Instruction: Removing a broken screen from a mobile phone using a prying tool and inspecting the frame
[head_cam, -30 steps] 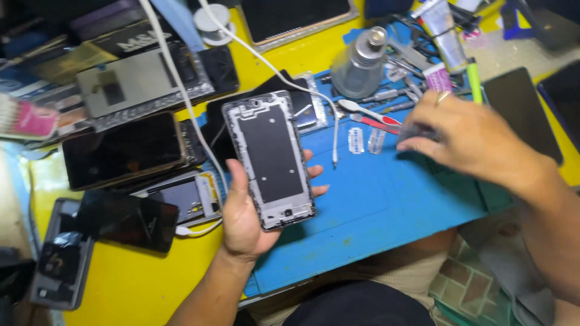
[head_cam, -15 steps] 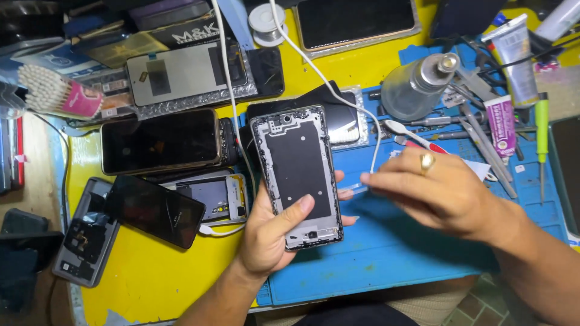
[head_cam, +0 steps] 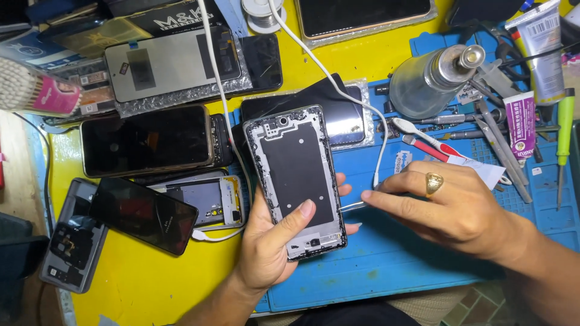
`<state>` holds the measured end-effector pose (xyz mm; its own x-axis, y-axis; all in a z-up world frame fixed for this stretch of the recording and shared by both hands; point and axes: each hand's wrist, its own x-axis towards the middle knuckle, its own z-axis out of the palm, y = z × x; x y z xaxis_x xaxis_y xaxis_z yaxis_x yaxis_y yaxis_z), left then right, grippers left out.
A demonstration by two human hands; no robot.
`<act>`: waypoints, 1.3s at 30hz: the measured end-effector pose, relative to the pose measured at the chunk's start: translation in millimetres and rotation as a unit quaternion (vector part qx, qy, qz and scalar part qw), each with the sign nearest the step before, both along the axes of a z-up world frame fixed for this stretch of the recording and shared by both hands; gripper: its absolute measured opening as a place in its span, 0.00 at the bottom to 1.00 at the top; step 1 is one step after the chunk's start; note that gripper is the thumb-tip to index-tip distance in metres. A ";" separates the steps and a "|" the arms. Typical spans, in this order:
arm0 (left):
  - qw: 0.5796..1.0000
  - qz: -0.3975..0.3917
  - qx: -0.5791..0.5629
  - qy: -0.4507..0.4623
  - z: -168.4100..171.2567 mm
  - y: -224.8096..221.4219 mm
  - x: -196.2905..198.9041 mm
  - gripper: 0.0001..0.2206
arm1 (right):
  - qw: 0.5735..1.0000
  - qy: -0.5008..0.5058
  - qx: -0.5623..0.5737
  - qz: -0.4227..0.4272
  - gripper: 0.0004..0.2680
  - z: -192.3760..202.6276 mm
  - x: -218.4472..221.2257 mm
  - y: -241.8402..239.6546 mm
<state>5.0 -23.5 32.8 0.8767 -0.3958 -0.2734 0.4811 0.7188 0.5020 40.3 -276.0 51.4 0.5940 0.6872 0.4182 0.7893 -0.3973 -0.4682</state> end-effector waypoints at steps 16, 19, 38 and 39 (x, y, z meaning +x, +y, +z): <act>0.999 -0.006 0.033 0.020 -1.5 -4.7 -3.3 0.26 | 0.998 0.048 -0.044 0.007 0.09 -12.7 -8.8 3.6; 0.999 -0.013 0.035 0.024 -2.1 -4.3 -3.1 0.27 | 0.996 0.061 -0.062 0.003 0.08 -16.5 -10.4 1.1; 0.998 -0.027 0.038 0.046 -1.9 -6.4 -1.8 0.27 | 0.999 -0.029 -0.011 -0.022 0.04 -15.0 -5.6 13.6; 0.998 -0.027 0.038 0.046 -2.4 -6.1 -2.1 0.27 | 0.999 -0.029 -0.012 -0.022 0.04 -15.0 -6.7 13.5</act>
<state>3.0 -29.7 30.4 0.8246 -0.4168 -0.3826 0.5645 0.6522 0.5060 33.6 -262.5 36.4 0.5988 0.6713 0.4367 0.7964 -0.4421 -0.4126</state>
